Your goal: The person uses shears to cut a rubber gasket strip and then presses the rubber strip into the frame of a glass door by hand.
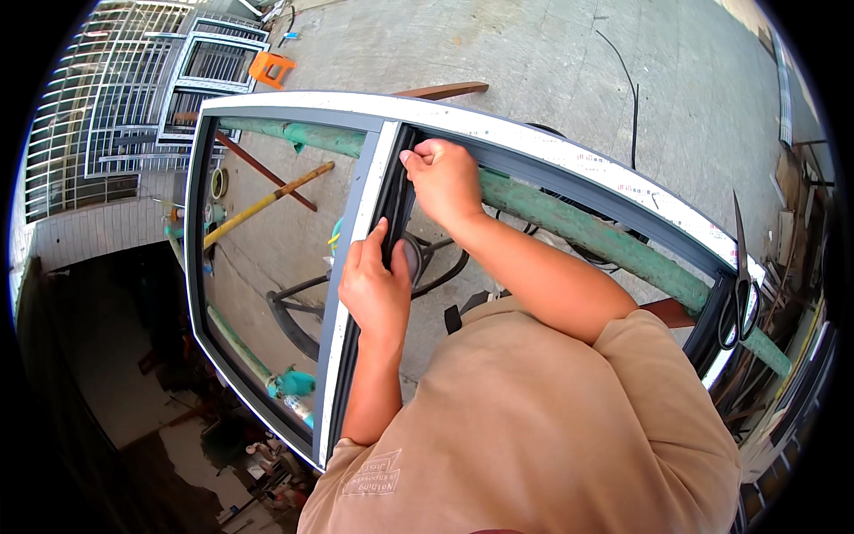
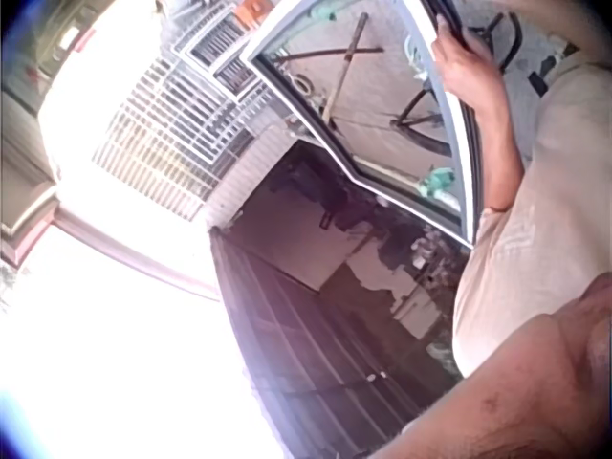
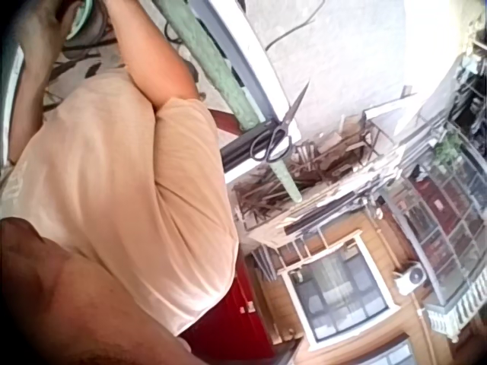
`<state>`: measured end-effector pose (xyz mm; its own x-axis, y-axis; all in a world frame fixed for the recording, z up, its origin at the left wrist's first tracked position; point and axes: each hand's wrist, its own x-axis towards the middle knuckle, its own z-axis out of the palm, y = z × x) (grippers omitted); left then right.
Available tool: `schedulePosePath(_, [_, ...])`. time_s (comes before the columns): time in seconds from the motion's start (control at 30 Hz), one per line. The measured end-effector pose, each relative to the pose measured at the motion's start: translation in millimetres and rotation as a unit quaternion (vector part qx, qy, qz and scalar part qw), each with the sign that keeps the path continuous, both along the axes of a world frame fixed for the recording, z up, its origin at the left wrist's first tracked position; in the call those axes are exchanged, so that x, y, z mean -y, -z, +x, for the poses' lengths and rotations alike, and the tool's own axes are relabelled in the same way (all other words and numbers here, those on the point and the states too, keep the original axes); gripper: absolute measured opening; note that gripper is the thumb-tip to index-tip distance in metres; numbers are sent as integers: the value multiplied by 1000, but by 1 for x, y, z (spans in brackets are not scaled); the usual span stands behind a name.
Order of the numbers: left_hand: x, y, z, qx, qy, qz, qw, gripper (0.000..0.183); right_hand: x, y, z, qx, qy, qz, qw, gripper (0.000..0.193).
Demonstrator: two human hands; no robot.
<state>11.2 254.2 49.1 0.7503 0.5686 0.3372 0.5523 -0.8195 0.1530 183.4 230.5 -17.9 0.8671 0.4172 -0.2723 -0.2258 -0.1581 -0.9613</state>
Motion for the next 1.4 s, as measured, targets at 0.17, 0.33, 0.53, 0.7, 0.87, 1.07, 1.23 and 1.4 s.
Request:
schedulePosePath(0.17, [-2, 2, 2, 28, -16, -10, 999, 29, -4, 7, -1, -23, 15, 23, 999, 29])
schedulePosePath(0.33, [0, -2, 6, 15, -29, -1, 999, 28, -7, 12, 2, -11, 8, 21, 1000, 30])
schedulePosePath(0.53, [-16, 0, 5, 5, 51, 106, 993, 29, -7, 12, 1, -10, 9, 5, 1000, 31])
schedulePosePath(0.7, [-28, 11, 5, 45, 107, 46, 992, 29, -11, 17, 1, 42, 12, -7, 999, 29])
schedulePosePath(0.87, [-33, 12, 7, 52, 130, 46, 989, 28, -14, 9, 5, -35, 29, -3, 999, 30])
schedulePosePath(1.07, [-34, 19, 7, 52, 141, 69, 986, 27, -15, 3, 2, -40, 47, -4, 998, 31])
schedulePosePath(1.23, [-35, 24, 5, 47, 140, 73, 986, 26, -4, -16, -8, 21, 29, -30, 999, 35])
schedulePosePath(1.4, [-35, 22, 9, 40, 151, 80, 984, 27, -13, 1, -3, 50, 57, -13, 997, 31])
